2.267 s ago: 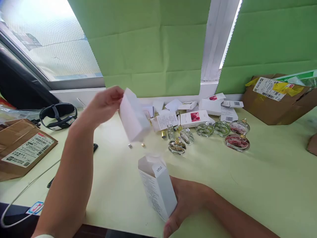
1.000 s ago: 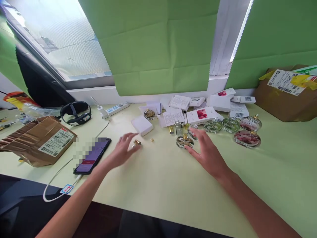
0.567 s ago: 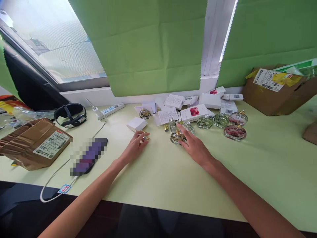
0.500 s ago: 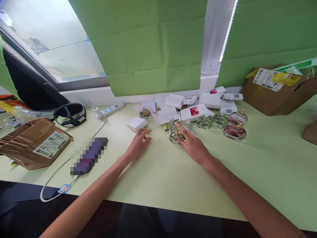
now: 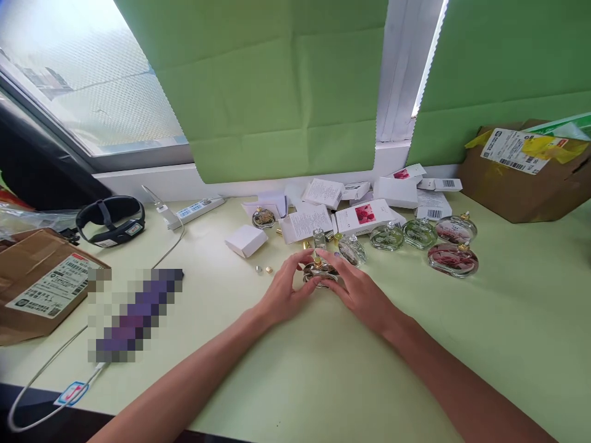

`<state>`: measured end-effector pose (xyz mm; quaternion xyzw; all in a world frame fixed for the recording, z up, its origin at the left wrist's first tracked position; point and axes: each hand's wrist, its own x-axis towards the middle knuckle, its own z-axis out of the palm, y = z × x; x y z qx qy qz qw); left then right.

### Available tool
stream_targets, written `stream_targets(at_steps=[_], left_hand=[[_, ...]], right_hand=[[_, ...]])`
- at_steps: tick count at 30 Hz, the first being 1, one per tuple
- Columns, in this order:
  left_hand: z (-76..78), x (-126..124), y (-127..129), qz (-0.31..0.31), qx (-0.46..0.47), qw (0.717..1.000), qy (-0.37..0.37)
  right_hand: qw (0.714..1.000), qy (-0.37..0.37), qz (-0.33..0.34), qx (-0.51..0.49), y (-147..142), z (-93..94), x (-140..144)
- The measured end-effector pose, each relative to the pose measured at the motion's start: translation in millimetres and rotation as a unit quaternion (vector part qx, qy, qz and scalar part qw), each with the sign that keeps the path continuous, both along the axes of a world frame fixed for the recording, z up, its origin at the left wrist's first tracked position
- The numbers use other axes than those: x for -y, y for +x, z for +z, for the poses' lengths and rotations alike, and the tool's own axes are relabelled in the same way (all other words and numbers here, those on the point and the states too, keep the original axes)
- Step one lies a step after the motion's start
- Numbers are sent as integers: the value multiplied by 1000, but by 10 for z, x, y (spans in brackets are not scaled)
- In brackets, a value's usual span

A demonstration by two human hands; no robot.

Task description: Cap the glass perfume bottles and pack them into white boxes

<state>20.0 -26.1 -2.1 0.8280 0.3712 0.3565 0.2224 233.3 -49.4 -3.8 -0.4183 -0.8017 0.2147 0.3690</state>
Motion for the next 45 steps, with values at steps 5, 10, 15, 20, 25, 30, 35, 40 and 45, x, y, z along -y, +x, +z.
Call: stream_targets(at_steps=[5,10,15,20,25,30,35,40,45], left_hand=[[-9,-10,-21,0,15,999,-32],[-10,-11,-1,-7,27,999,-33],[-2,0,3,1,27,999,-46],[6,0,-2,-6,24,999,-39],[22,-4,-9,-51,21,998,32],[52,-3,-13,-67,2,997,33],[54,-11,-19,-73,9,997,24],[49,-14,-17,-69,18,997,26],[41,-19,-18,-60,20,997,33]], right_hand=[[1000,3,15,4,27,31,4],[1000,14,24,11,36,38,7],[999,15,32,9,39,35,15],[999,15,33,6,38,32,11],[999,23,23,6,32,15,5],[999,27,22,7,23,7,-8],[999,32,22,8,20,1,-19],[999,39,9,6,8,-12,-1],[999,44,4,8,12,-36,-7]])
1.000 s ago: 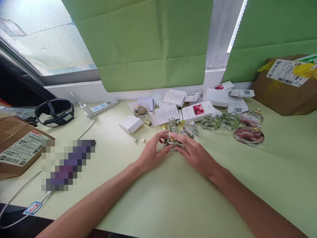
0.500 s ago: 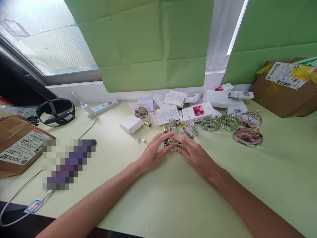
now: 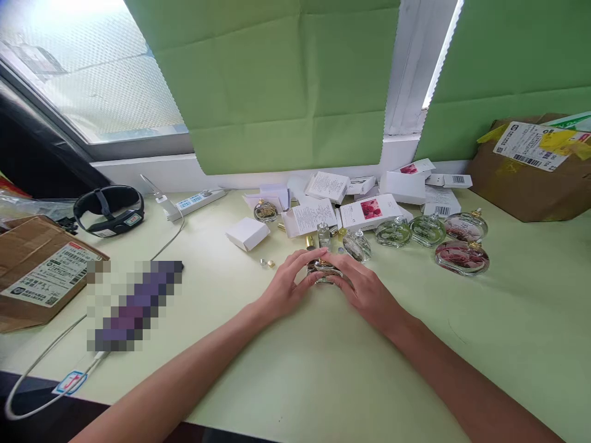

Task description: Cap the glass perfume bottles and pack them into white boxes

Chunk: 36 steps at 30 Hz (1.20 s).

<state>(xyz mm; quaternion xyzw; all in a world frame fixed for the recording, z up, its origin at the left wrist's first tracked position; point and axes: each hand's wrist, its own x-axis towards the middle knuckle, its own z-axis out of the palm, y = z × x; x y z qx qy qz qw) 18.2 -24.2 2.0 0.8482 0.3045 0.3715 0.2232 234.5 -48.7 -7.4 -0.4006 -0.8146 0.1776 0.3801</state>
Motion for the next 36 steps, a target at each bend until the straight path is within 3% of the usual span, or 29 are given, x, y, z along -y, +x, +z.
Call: stream_targets(at_steps=[10,16,21,36], left_hand=[[60,33,-14,26,-35,999,6],[53,-93,-88,101,50,994,4],[79,-44,-17,86,49,995,-17],[42,-13,62,92,55,994,-35]], right_hand=[[1000,-3,-2,1,-20,4,19],[999,-37,-17,-18,-12,9,14],[994,-80,-52,-50,-11,-10,19],[993,-94,-61,-42,31,-34,26]])
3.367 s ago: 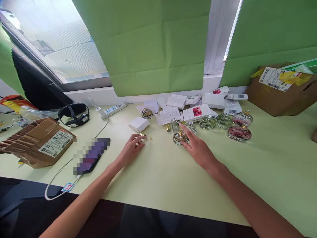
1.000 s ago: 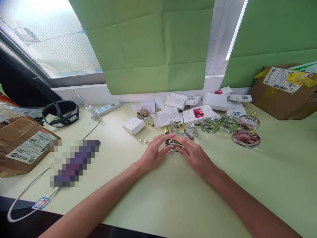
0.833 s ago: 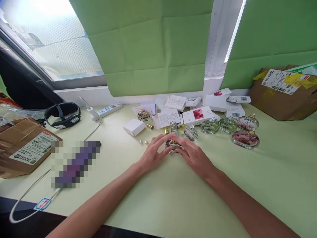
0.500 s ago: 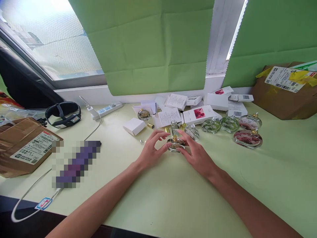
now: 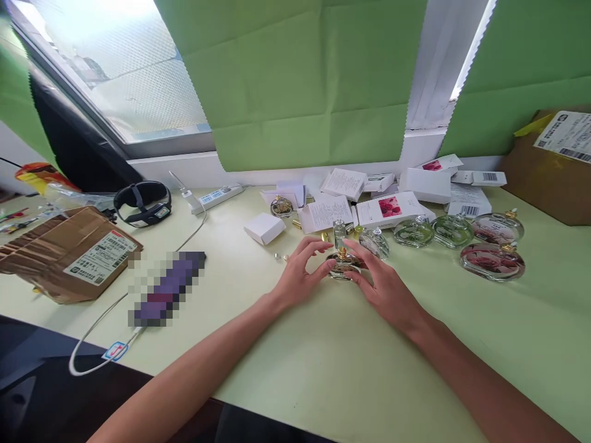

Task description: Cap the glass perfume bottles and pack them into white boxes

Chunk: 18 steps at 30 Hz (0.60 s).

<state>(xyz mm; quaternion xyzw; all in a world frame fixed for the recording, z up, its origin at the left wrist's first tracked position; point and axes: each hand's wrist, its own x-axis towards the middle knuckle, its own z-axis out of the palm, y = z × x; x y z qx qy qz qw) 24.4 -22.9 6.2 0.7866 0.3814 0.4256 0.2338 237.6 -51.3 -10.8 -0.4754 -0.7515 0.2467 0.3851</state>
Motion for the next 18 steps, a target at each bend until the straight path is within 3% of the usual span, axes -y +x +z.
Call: stream_targets(at_steps=[11,18], left_hand=[[103,-139,282,0,36,997,63],[73,-96,336,20,72,996,51]], right_hand=[[1000,-4,1,-23,-25,16,-6],[1000,6,3,-26,-31,12,-8]])
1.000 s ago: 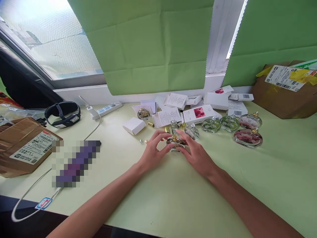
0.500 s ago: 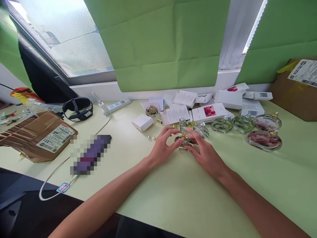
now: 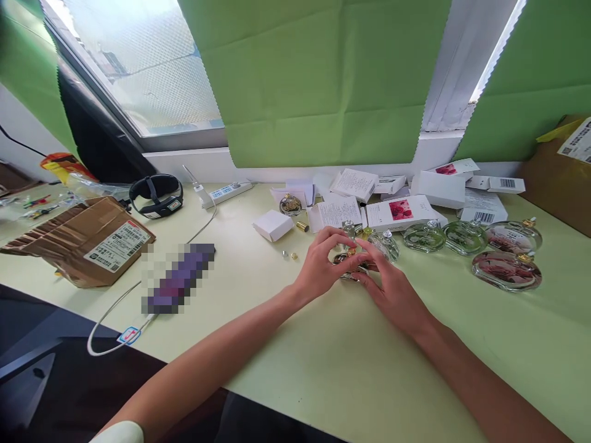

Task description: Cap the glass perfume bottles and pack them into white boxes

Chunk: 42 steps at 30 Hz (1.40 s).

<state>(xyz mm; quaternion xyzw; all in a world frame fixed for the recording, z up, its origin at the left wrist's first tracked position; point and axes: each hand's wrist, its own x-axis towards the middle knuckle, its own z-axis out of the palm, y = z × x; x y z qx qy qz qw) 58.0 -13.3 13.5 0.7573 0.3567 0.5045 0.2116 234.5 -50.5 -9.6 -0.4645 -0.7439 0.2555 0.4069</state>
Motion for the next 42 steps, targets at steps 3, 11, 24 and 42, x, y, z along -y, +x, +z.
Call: stream_targets(at_steps=[3,11,24,42], left_hand=[[-3,2,-23,7,5,1000,-7],[-24,-35,-89,-41,-5,999,-10],[-77,105,-130,-59,-63,996,-18],[-70,215,-13,12,22,1000,12]], right_hand=[[1000,4,-2,4,4,-12,-8],[1000,-5,6,-9,21,-26,-5],[976,-85,99,-172,91,-4,-22],[990,-13,110,-89,135,-167,-16]])
